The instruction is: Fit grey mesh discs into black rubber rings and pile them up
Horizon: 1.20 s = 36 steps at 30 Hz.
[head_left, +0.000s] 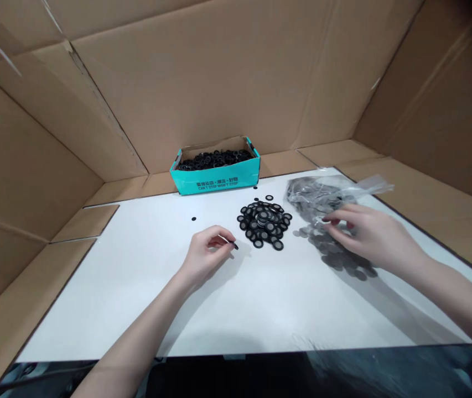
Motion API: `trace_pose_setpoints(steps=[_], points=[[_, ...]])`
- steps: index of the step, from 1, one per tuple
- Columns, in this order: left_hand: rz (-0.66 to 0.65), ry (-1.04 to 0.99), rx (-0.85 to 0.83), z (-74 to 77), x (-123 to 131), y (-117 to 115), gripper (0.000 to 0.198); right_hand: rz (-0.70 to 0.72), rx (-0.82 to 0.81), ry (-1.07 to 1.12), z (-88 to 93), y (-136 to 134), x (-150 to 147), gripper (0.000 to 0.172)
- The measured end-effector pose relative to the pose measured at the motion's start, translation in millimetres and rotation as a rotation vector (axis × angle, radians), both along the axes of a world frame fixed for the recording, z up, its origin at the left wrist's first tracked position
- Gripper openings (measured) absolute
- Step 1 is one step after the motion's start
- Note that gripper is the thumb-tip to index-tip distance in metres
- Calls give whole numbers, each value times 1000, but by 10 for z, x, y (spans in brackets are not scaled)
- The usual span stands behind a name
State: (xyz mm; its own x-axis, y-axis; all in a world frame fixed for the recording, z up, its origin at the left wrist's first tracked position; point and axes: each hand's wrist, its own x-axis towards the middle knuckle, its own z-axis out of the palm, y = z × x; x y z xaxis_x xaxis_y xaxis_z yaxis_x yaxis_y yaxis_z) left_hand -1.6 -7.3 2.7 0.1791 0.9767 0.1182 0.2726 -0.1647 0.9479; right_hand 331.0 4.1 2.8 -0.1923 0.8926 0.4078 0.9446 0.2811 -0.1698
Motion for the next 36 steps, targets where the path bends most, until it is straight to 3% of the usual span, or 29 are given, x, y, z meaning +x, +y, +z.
trace_pose_setpoints(steps=[7,17,21,26,31,36], points=[[2,50,45,-23,-7,3,4,-75,-90,-169,-265,60,54,21],[-25,74,84,-16,-12,-13,4,-107,-97,-161,-233,59,18,22],[-30,75,96,-10,-22,-17,5,-168,-48,-184,-259,90,95,30],[-34,87,99,-22,-31,-21,5,-166,-75,-230,-300,120,114,25],[-38,101,92,-37,-29,-30,6,-186,-70,-150,-325,135,114,22],[-27,99,81,-54,-30,-25,7,-182,-36,76,-283,132,142,20]])
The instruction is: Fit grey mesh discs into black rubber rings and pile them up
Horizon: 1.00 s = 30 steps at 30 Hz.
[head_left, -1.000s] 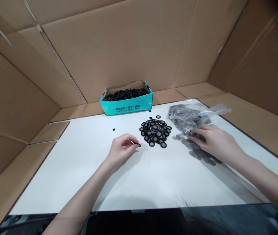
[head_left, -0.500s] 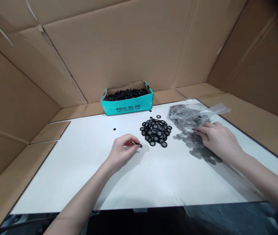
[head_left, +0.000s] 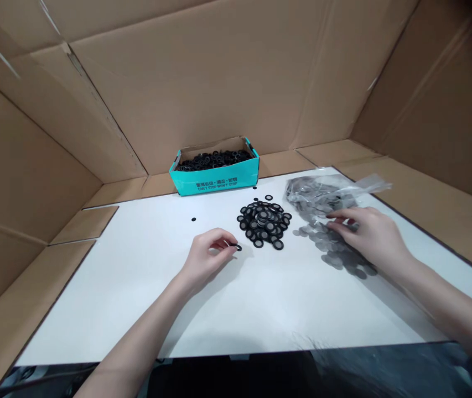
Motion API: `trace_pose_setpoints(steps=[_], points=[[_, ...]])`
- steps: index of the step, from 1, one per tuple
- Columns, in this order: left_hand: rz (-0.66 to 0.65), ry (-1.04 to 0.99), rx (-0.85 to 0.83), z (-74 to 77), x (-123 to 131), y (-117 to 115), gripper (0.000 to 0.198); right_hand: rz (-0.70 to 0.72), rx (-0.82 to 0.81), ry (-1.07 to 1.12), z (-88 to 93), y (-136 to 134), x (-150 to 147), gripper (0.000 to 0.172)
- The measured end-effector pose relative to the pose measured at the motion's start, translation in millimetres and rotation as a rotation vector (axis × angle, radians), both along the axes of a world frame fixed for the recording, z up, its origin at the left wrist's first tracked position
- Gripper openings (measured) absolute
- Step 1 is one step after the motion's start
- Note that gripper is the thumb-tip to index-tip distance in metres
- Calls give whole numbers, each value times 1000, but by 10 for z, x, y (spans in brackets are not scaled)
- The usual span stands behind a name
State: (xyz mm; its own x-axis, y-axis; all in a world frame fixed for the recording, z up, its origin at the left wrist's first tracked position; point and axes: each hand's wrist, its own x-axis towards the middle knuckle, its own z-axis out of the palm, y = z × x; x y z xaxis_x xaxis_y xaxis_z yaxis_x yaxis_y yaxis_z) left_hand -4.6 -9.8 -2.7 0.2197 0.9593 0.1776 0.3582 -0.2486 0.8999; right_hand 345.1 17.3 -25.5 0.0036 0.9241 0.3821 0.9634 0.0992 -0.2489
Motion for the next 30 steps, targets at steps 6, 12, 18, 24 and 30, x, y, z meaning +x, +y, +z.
trace_pose_setpoints(steps=[6,12,18,24,30], points=[[0,-108,-79,-25,-8,3,13,29,106,301,246,-137,-212,27],[-13,-250,-193,-36,21,-25,15,328,-89,698,461,-167,-818,34],[-39,-295,-204,-18,47,-26,21,614,-219,818,413,-131,-1410,13],[12,-354,-213,20,72,-32,34,582,-151,823,336,-158,-1544,11],[11,-360,-219,-29,80,-38,34,618,-133,830,231,-113,-1500,8]])
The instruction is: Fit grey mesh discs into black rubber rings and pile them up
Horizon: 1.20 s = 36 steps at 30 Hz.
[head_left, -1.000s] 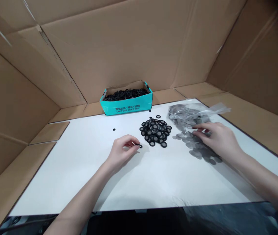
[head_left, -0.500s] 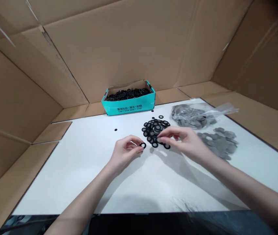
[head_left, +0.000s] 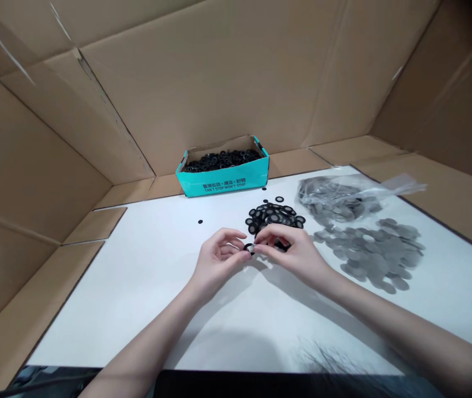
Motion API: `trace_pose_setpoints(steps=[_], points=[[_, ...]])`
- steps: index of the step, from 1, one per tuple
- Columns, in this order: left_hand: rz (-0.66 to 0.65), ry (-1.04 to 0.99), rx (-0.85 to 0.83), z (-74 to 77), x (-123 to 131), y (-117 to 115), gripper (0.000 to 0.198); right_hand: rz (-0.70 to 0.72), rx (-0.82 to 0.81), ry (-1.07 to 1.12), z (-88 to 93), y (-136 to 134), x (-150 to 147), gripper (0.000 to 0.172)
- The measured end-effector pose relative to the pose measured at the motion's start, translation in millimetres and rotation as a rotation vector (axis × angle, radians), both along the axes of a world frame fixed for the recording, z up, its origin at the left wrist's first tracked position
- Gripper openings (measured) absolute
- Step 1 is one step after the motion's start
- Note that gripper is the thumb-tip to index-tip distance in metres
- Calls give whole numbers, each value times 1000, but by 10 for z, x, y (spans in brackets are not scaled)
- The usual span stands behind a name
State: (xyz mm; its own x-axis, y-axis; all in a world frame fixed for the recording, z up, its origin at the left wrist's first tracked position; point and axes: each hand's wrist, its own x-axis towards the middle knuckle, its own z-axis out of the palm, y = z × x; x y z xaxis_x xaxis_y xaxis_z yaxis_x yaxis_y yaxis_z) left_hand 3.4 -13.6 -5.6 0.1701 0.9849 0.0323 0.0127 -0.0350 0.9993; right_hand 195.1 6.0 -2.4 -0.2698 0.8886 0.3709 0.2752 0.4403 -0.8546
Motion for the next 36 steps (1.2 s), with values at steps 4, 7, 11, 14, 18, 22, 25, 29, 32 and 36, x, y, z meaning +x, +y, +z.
trace_pose_setpoints(steps=[4,7,11,14,18,22,25,29,32,36], points=[[-39,-9,-10,-30,15,-5,34,28,75,-2,-40,9,13,5],[-63,-2,-17,-33,42,-17,34,34,81,5,-61,8,43,5],[-101,3,-15,-36,73,-29,35,37,67,-17,-87,19,83,5],[-104,-2,2,-39,81,-33,37,94,91,-97,-104,33,100,9],[-98,30,31,-32,78,-37,37,133,156,-194,-138,38,114,20],[-90,102,124,-22,55,-33,28,147,196,-221,-163,36,120,24],[-138,105,184,-30,33,-28,28,184,181,-222,-170,31,115,26],[-159,129,234,-48,24,-29,27,206,153,-231,-173,22,108,27],[-130,145,215,-43,31,-31,26,209,141,-215,-156,13,108,25],[-87,145,179,-20,44,-31,26,214,141,-180,-120,-5,108,16]])
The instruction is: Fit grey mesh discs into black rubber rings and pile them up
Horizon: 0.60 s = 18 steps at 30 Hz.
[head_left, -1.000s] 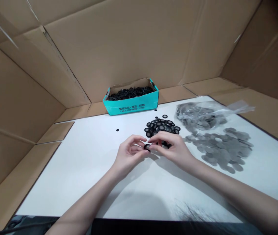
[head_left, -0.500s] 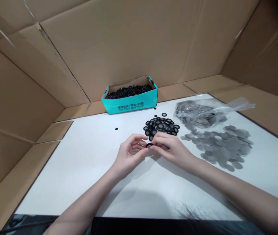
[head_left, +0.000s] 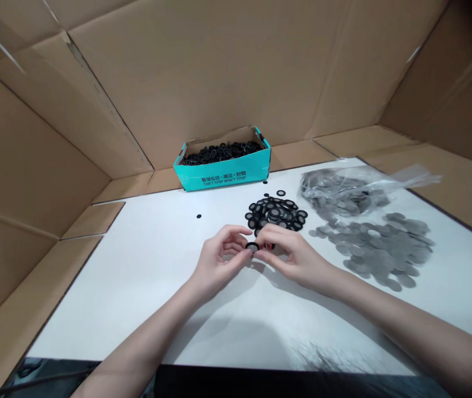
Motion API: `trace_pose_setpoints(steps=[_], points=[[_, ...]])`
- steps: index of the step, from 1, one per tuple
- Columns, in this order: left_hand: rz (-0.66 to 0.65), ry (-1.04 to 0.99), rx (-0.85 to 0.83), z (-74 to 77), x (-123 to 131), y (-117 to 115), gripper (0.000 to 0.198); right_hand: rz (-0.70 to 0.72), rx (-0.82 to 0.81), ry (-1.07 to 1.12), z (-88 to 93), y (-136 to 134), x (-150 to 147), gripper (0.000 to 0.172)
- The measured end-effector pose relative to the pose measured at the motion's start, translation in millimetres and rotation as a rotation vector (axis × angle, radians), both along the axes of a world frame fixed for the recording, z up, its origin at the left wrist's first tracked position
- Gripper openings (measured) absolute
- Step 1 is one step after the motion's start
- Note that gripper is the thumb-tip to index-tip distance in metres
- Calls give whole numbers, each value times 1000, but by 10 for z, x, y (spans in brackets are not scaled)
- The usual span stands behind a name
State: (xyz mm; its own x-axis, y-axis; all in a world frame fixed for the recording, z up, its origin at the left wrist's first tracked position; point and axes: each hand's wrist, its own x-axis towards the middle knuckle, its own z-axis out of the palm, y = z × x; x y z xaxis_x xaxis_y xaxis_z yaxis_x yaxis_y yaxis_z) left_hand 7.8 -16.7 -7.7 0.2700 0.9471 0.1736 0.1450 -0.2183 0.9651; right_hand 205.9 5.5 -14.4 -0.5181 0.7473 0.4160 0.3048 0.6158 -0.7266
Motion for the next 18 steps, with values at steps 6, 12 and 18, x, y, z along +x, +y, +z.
trace_pose_setpoints(steps=[6,12,18], points=[[27,20,21,14,8,0,22,8,-51,19,-13,-17,-7,12],[-26,72,82,22,0,-6,22,22,-48,37,-26,-33,-25,11],[-45,92,132,35,-5,0,20,-5,84,-11,-57,-28,-20,10]])
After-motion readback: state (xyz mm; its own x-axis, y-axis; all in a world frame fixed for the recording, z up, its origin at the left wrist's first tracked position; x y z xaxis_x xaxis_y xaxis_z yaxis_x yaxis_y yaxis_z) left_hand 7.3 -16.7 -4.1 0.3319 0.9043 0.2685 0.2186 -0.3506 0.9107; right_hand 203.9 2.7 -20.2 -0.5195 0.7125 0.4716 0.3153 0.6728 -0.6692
